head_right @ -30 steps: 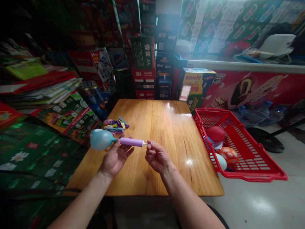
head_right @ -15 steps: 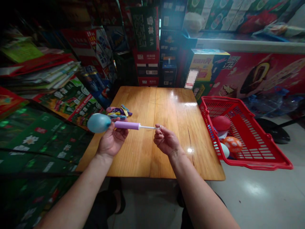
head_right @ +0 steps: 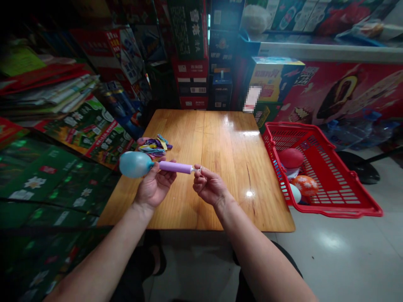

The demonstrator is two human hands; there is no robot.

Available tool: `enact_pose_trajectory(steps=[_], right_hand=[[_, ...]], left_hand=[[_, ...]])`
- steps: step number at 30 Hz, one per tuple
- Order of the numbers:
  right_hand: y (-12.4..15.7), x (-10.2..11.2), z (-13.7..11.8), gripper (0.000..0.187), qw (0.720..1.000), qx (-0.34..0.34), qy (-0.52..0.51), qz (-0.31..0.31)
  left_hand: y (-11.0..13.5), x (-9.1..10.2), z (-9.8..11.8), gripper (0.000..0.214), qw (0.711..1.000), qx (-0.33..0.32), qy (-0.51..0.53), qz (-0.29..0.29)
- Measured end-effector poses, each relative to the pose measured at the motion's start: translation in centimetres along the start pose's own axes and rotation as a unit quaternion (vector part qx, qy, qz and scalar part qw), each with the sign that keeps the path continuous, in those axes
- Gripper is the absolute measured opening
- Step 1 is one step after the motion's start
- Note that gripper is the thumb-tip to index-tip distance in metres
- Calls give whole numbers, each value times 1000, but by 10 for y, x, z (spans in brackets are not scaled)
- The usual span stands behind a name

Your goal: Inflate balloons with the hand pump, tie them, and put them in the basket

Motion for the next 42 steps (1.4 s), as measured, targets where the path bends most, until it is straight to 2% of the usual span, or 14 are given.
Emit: enact_pose_trajectory(steps=[3,5,7,11,16,20,25,30,34,39,42], right_hand=[[9,-6,-18,9,999,28,3,-25],[12,-7,-24,9,998,46,-7,-38],[11,-6,-20,9,998,45,-4,-36],[2,1,2,8,1000,7,-8,-5],[-1,2,6,7,999,0,-32,10],[6,0,-8,6,1000,9,4,9],[14,-6,-24,9,998,51,12,-28],[5,3,-1,15,1000,21,20,0],[0,4,7,14,1000,9,0,1],[8,-2,-9,8,1000,6,24,-3],[13,-6,-24,9,999,40,10,-14]], left_hand=[[-4,3,22,27,999,-43,6,12],[-3,2,28,29,998,-64,7,8],[1,-1,21,30,999,-53,-2,-11],[11,-10,-6,30,999,-7,-26,-39],[12,-11,-12,33,998,-4,-40,-39],[3,-5,-1,31,999,-1,-36,-28],[2,-4,23,32,998,-58,-26,-24],[15,-10,-3,33,997,2,-54,-53],[14,-7,-11,31,997,-4,-52,-48],[1,0,5,28,999,-2,-36,-16],[-2,2,24,29,998,-52,-24,-9]])
Point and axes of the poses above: each hand's wrist, its own y-axis away from the middle knuckle, its own x-axis out of the back of the hand, z = x × y, the point moved 8 cm from there along -y, towards the middle knuckle, and after that the axes turned 7 degrees about z, right-handed, at the moved point
